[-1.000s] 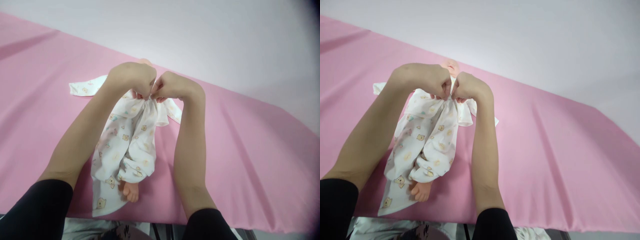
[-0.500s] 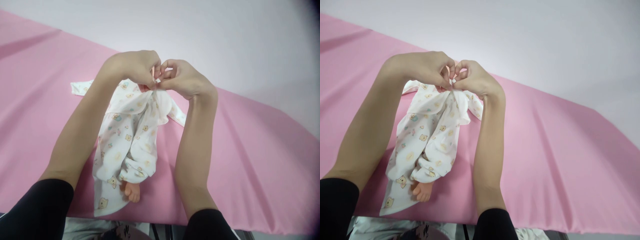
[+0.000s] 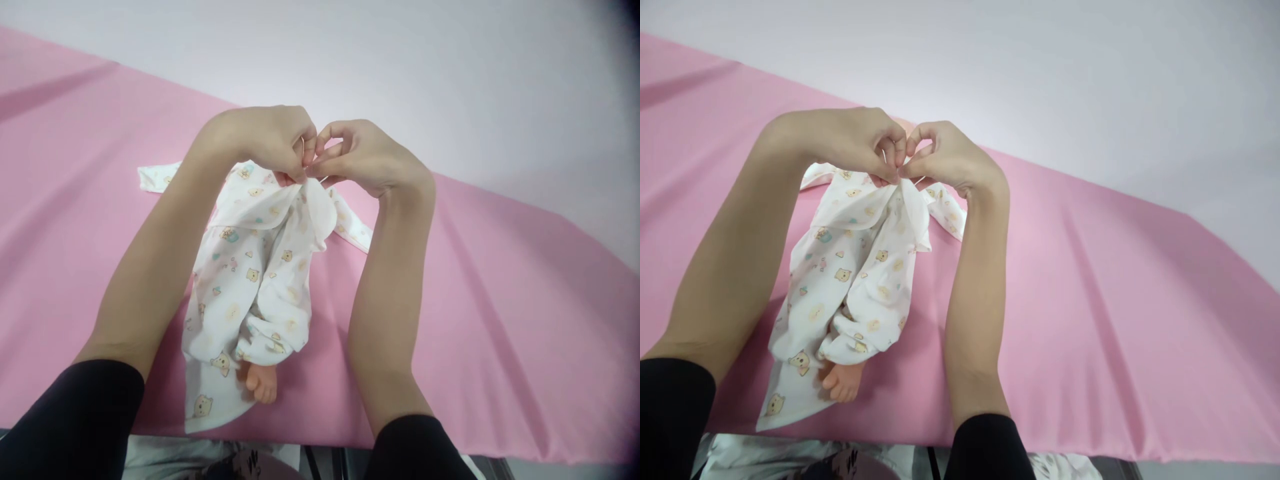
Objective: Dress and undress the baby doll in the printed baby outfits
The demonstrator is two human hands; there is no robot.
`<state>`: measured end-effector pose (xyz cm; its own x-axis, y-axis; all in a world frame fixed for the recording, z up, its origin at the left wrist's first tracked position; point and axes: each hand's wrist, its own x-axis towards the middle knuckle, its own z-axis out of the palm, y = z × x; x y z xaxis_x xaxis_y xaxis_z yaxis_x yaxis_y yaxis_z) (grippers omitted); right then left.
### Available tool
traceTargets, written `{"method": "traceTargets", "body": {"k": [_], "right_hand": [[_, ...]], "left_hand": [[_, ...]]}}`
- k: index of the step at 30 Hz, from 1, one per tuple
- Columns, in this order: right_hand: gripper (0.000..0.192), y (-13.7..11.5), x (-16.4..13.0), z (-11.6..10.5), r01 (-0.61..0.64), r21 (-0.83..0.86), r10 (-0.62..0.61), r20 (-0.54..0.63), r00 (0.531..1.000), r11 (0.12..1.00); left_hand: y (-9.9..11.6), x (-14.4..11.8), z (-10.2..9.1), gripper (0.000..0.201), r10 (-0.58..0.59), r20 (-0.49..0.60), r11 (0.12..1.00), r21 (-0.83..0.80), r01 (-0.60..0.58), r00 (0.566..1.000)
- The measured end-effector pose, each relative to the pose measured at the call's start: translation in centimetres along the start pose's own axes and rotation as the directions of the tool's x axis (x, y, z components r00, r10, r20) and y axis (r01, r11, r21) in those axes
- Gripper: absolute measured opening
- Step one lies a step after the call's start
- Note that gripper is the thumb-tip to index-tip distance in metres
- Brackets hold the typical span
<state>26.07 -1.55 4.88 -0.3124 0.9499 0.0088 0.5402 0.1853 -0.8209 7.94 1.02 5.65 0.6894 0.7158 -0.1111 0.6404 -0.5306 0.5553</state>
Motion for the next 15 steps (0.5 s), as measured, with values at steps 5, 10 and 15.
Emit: {"method": "traceTargets", "body": {"k": [5,10,15], "right_hand": [[0.026,0.00,-0.13,-0.17,-0.004,0.017,0.003,0.035,0.999,1.000],[0.025,0.02,-0.01,-0.15,-0.028,0.028,0.028,0.006,1.000,0.999],[0.027,0.14,-0.06,-0.24,-0.032,0.039,0.032,-0.015,0.999,0.999]], "left_hand": [[-0.19,0.17,-0.01,0.035,-0.006,0.008,1.000,0.012,0.006,1.000],[-0.02,-0.37,-0.18,0.042,-0.002,0.007,0.999,0.032,0.001,1.000],[-0.16,-0.41,-0.29,0.044,-0.012,-0.011,1.000,0.018,0.012,1.000]]}}
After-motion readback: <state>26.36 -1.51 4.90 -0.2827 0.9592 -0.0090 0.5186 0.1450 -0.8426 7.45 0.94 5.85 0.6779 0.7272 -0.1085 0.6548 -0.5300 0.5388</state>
